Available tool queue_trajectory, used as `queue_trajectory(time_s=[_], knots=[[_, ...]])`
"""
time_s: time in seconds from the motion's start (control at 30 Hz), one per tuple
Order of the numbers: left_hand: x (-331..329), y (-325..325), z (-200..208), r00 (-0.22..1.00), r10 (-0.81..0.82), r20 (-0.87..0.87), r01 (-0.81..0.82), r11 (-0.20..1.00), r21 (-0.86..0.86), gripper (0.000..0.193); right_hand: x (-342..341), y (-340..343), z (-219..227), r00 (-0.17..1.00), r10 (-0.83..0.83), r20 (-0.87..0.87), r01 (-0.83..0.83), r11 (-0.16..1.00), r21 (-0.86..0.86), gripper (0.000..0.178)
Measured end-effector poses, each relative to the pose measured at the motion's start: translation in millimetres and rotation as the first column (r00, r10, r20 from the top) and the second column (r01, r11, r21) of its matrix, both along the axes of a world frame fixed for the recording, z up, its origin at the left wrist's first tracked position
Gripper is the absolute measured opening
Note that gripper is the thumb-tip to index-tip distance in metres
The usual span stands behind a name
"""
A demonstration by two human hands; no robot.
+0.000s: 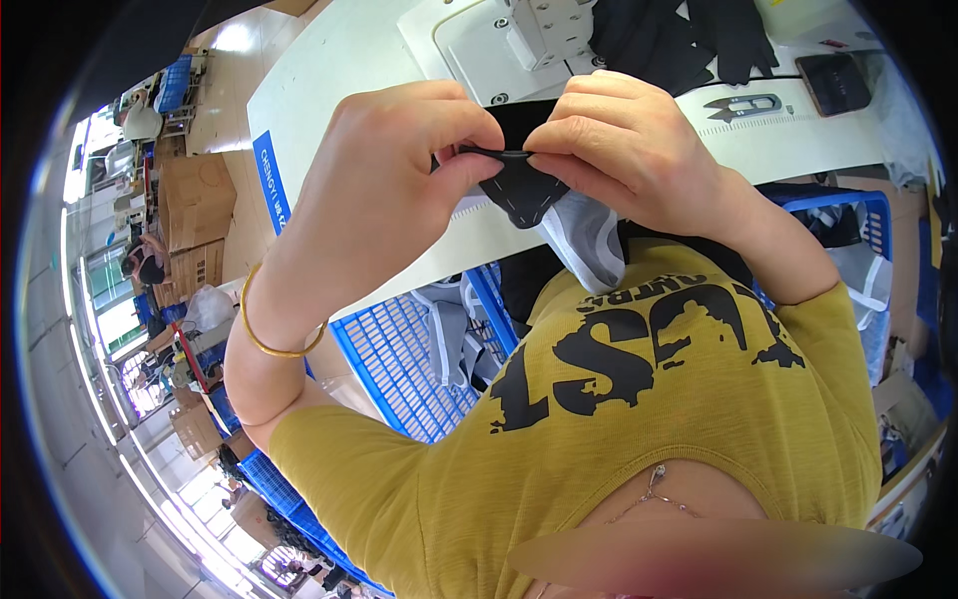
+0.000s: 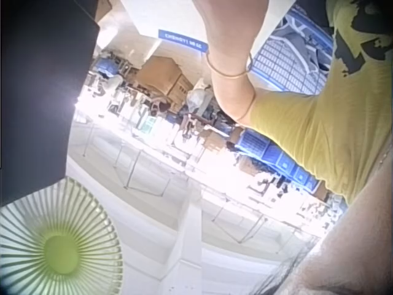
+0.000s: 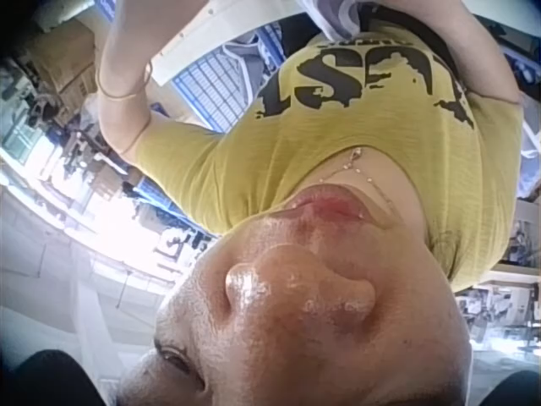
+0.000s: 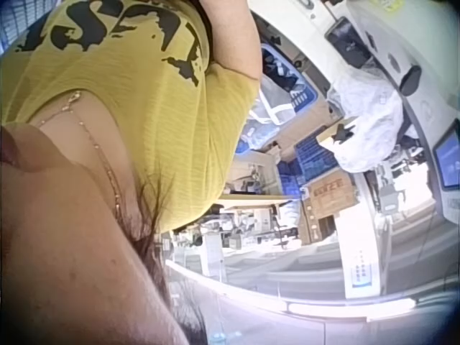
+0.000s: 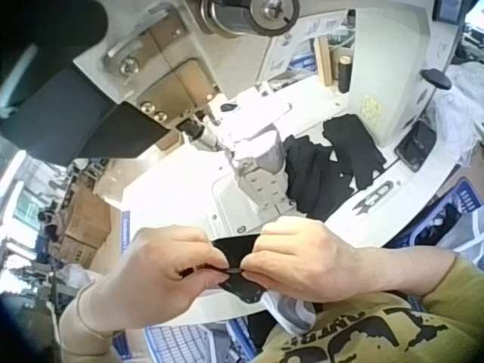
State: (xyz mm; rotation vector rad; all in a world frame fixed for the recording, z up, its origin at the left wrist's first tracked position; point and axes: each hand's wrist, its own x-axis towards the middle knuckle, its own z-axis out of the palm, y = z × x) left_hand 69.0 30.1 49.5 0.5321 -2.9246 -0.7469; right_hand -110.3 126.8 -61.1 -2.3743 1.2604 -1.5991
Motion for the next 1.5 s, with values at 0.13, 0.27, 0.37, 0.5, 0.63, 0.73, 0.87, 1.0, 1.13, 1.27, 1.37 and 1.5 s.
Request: queue_trajectory(time_s=[0.13, 0.27, 0.37, 0.5, 0.63, 0.73, 0.87, 1.0, 1.13, 1.27, 1.37, 1.5], knots=[[-1.0, 2.2, -4.5, 0.996, 0.051, -0.078, -0.055, 0.998, -0.042, 0.016, -2.4, 0.0, -1.0, 0.999, -0.026, 0.038, 0.023, 0.997, 0.072, 0.014], [-2.5, -0.5, -9.1, 0.991, 0.034, -0.129, -0.036, 0.999, -0.010, 0.019, -5.6, 2.0, 1.4, 0.990, 0.014, 0.142, -0.038, 0.985, 0.166, 0.011], [-0.8, -11.1, -14.4, 0.981, 0.082, -0.175, -0.059, 0.989, 0.133, 0.018, -10.7, 4.6, 1.6, 0.992, -0.017, 0.123, -0.004, 0.985, 0.173, 0.010], [7.7, -15.1, -24.8, 0.922, 0.119, -0.369, -0.121, 0.993, 0.017, 0.014, -10.5, 4.1, -0.1, 0.990, -0.054, 0.133, 0.038, 0.991, 0.125, 0.011], [15.7, 18.8, -30.1, 0.855, 0.239, -0.459, -0.256, 0.966, 0.026, 0.013, -7.9, 2.5, -1.9, 0.981, -0.168, 0.100, 0.163, 0.985, 0.061, 0.012], [2.1, 23.2, -49.1, 0.766, 0.485, -0.423, -0.357, 0.867, 0.348, 0.011, -0.8, -0.1, -4.4, 0.980, -0.185, 0.077, 0.187, 0.982, -0.021, 0.016], [2.7, 25.6, -65.2, 0.697, 0.667, -0.265, -0.287, 0.597, 0.749, 0.018, 5.1, 1.0, -12.0, 0.971, -0.237, -0.030, 0.231, 0.964, -0.131, 0.021], [2.2, 32.6, -79.0, 0.649, 0.700, -0.297, -0.225, 0.550, 0.804, 0.015, 3.8, 3.7, -13.6, 0.965, -0.259, -0.042, 0.250, 0.956, -0.151, 0.021], [3.6, 43.1, -78.8, 0.605, 0.692, -0.394, -0.220, 0.621, 0.752, 0.005, 4.7, 7.4, -9.1, 0.982, -0.181, 0.051, 0.182, 0.983, -0.015, 0.020], [3.5, 53.3, -77.4, 0.613, 0.658, -0.437, -0.226, 0.676, 0.701, 0.007, 13.1, 3.6, -6.6, 0.973, -0.137, 0.184, 0.133, 0.991, 0.030, 0.020], [5.3, 56.0, -77.8, 0.612, 0.623, -0.487, -0.209, 0.721, 0.660, 0.007, 16.0, 2.0, -6.7, 0.974, -0.146, 0.171, 0.151, 0.988, -0.019, 0.021], [5.4, 55.5, -76.6, 0.639, 0.599, -0.483, -0.236, 0.750, 0.618, 0.006, 15.2, -2.2, -9.7, 0.977, -0.195, 0.089, 0.207, 0.968, -0.144, 0.018]])
